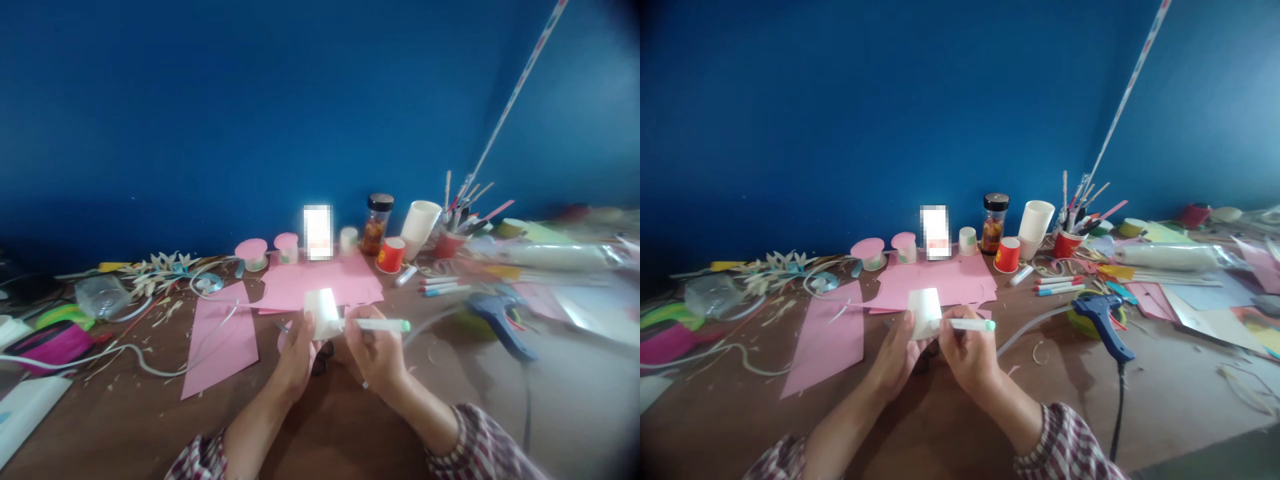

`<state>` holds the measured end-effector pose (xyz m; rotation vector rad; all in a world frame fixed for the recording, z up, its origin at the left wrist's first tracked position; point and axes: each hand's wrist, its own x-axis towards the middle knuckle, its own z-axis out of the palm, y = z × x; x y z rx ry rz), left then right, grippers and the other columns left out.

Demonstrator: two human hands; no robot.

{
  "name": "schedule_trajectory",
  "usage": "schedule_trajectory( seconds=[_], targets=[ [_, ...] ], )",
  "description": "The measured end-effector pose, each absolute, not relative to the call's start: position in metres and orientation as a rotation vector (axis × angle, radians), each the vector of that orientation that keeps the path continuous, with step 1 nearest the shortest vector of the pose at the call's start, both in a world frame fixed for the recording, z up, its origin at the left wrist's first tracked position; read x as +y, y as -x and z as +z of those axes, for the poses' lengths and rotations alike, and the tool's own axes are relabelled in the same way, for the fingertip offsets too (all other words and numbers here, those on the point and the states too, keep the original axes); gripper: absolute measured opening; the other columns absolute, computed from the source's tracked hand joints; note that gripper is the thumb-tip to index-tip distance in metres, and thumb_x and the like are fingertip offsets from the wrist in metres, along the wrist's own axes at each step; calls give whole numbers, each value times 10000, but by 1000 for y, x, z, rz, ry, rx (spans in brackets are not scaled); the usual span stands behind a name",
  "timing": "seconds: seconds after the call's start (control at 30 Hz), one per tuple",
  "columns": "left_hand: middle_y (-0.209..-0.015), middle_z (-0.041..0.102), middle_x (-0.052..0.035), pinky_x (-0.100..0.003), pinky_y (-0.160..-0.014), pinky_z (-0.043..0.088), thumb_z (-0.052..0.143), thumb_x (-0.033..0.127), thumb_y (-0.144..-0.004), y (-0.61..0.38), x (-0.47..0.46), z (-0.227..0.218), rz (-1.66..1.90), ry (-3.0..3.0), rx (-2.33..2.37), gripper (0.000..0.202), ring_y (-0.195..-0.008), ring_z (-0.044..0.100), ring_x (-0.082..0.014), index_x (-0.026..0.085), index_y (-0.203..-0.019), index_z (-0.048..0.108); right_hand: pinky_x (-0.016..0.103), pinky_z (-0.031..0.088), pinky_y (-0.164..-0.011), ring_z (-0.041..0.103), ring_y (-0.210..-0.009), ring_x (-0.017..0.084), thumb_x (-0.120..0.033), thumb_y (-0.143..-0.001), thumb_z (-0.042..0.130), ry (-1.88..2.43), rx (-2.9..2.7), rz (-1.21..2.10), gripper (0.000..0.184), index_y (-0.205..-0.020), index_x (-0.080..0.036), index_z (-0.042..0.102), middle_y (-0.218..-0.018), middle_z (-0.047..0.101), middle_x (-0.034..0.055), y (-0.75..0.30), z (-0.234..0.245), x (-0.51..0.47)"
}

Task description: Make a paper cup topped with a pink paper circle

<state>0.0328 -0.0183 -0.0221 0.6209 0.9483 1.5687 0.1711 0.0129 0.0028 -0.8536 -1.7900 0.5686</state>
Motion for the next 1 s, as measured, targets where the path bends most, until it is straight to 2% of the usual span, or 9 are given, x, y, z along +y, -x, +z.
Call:
schedule_trajectory(
  seconds=[0.27, 0.47, 0.6, 1.0],
  targets=[
    [-1152, 674, -110, -420, -971, 464, 618, 513, -823, -32, -16, -26, 1581, -616, 947, 474, -1096, 618, -270, 195, -1175, 619, 246, 432, -541, 548, -543, 137, -231, -897, 500, 891, -1799, 525, 147, -781, -185, 577, -645, 588, -2, -172, 5, 10],
    [-1167, 668, -113, -436, -989, 446, 572, 519, -857, -31, -16, -27, 1571, -664, 926, 404, -1141, 592, -290, 193, -1092, 621, 240, 429, -524, 548, -521, 133, -218, -880, 517, 878, -1797, 513, 132, -764, -192, 574, -628, 595, -11, -170, 1, 11],
    [-1182, 664, -109, -438, -1000, 433, 563, 507, -868, -32, -17, -25, 1574, -666, 909, 392, -1175, 568, -298, 210, -1119, 616, 237, 432, -528, 555, -526, 131, -193, -861, 533, 866, -1776, 468, 118, -751, -195, 576, -625, 602, -15, -169, -3, 13],
    [-1109, 678, -94, -406, -965, 451, 625, 505, -822, -32, -17, -21, 1606, -608, 945, 408, -1067, 621, -256, 186, -1075, 639, 251, 422, -522, 520, -505, 135, -206, -856, 527, 864, -1842, 420, 120, -741, -209, 559, -590, 570, -20, -171, 0, 10]
  ],
)
